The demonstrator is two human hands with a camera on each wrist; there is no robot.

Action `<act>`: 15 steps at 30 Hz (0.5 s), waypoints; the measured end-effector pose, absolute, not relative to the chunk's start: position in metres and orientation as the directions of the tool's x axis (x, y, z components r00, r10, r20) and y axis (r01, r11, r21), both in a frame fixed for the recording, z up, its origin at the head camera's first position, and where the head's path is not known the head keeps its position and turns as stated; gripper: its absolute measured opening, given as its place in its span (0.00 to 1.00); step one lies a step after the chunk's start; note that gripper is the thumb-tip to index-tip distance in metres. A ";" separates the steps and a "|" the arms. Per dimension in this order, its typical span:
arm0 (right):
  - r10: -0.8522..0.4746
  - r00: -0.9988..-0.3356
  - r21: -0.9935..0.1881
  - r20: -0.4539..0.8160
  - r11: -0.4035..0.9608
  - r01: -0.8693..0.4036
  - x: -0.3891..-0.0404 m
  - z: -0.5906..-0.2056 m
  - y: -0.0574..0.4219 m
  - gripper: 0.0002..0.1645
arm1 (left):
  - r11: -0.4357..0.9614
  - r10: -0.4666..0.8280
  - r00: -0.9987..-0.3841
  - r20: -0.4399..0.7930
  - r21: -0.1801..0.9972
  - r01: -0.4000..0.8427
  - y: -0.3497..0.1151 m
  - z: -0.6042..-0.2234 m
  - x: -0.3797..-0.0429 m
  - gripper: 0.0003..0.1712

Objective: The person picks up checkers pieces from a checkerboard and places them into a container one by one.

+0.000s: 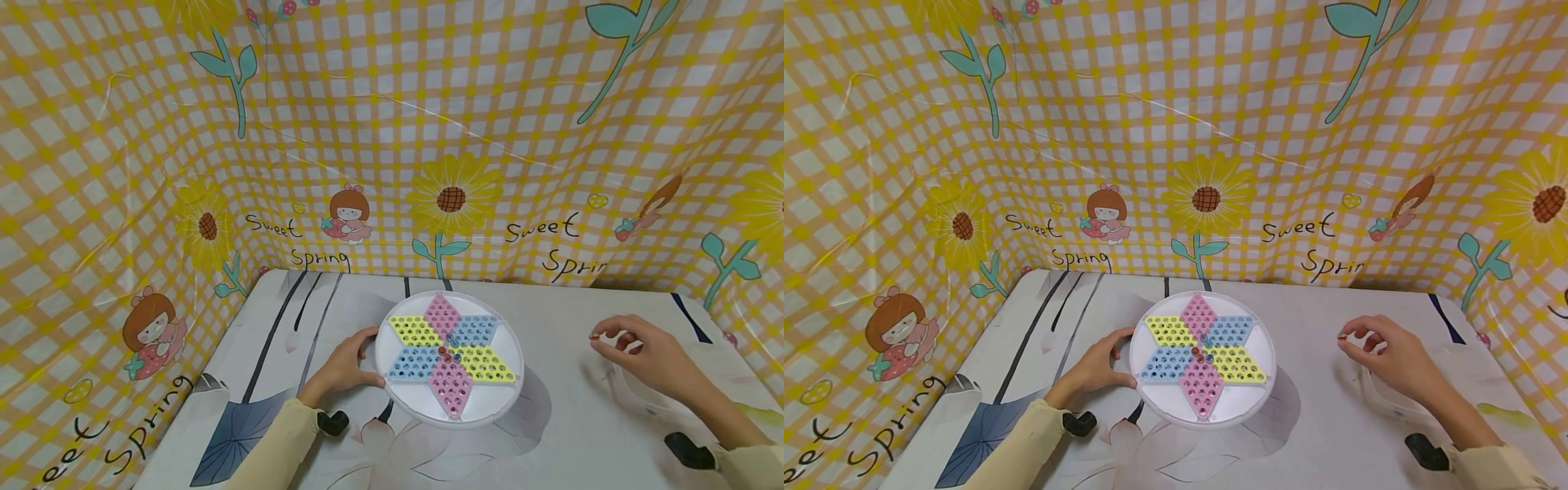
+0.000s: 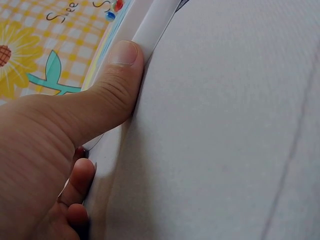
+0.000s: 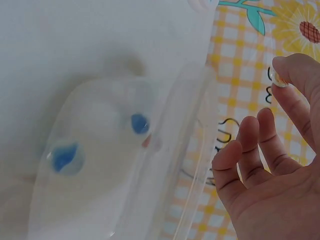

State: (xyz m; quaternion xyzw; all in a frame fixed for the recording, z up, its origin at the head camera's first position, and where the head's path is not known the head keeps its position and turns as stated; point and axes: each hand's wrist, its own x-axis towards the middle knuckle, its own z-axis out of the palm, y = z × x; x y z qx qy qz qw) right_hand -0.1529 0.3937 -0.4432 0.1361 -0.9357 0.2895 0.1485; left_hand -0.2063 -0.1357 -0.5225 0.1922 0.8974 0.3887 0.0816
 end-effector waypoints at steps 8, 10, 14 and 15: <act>-0.123 -0.926 -0.506 0.357 0.808 -0.303 -0.142 -0.448 0.415 0.12 | 0.626 0.406 -0.914 -0.005 0.730 0.274 -0.135 -0.521 -0.206 0.59; -0.114 -0.928 -0.497 0.354 0.818 -0.289 -0.140 -0.449 0.421 0.12 | 0.628 0.407 -0.913 -0.006 0.728 0.275 -0.136 -0.521 -0.206 0.59; -0.097 -0.936 -0.484 0.339 0.835 -0.262 -0.137 -0.452 0.430 0.11 | 0.631 0.408 -0.913 -0.005 0.724 0.279 -0.136 -0.522 -0.206 0.59; -0.092 -0.939 -0.485 0.332 0.837 -0.253 -0.136 -0.453 0.432 0.11 | 0.633 0.408 -0.913 -0.004 0.721 0.280 -0.136 -0.522 -0.207 0.59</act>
